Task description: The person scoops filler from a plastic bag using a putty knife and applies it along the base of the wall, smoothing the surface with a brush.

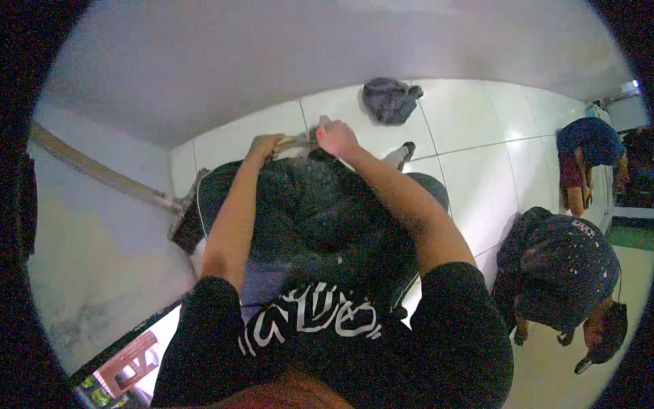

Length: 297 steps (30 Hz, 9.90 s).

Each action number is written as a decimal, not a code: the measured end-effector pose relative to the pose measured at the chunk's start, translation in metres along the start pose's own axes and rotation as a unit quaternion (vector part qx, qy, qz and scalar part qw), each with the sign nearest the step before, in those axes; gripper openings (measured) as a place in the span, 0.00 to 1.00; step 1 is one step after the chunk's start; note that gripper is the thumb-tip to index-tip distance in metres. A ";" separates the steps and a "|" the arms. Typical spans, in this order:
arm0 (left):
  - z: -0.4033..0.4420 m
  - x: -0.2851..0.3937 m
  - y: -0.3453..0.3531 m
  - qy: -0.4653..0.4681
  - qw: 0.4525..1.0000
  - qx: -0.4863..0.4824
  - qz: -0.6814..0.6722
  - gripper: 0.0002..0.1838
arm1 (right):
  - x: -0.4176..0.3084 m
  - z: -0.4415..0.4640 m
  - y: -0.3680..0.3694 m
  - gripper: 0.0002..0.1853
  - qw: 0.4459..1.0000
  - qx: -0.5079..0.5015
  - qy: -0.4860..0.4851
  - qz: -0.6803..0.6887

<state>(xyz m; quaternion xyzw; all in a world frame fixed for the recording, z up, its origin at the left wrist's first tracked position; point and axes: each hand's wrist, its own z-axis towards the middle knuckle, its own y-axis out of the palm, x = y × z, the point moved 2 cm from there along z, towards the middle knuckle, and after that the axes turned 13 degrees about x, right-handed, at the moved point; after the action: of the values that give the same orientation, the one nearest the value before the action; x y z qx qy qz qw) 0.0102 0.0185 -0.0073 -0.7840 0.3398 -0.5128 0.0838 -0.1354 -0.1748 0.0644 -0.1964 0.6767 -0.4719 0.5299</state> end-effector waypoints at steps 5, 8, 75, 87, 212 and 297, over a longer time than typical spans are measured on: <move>-0.017 0.009 -0.007 -0.073 0.987 -0.104 -0.097 0.16 | 0.011 0.006 -0.015 0.14 0.982 0.181 0.040 0.046; -0.062 0.049 -0.013 -0.064 0.982 -0.167 -0.066 0.15 | 0.038 0.026 -0.037 0.15 0.944 0.231 0.056 0.229; -0.053 0.174 0.091 0.224 0.969 -0.052 -0.086 0.18 | 0.127 -0.028 -0.131 0.12 0.955 0.014 0.284 0.079; -0.042 0.215 0.127 0.401 0.905 0.008 0.138 0.19 | 0.128 -0.026 -0.127 0.13 0.958 0.035 0.268 0.101; -0.039 -0.027 -0.118 0.075 0.983 0.069 -0.154 0.21 | -0.038 -0.066 -0.017 0.22 0.969 0.171 -0.001 0.177; -0.042 0.070 -0.088 0.165 0.955 0.248 0.011 0.22 | 0.092 -0.085 -0.026 0.27 0.961 0.166 0.138 0.171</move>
<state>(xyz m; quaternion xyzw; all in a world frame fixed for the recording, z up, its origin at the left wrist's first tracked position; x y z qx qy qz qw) 0.0301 0.0507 0.1069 -0.6391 0.2195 -0.7024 0.2237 -0.2519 -0.2208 0.0373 0.0806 0.6788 -0.5025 0.5293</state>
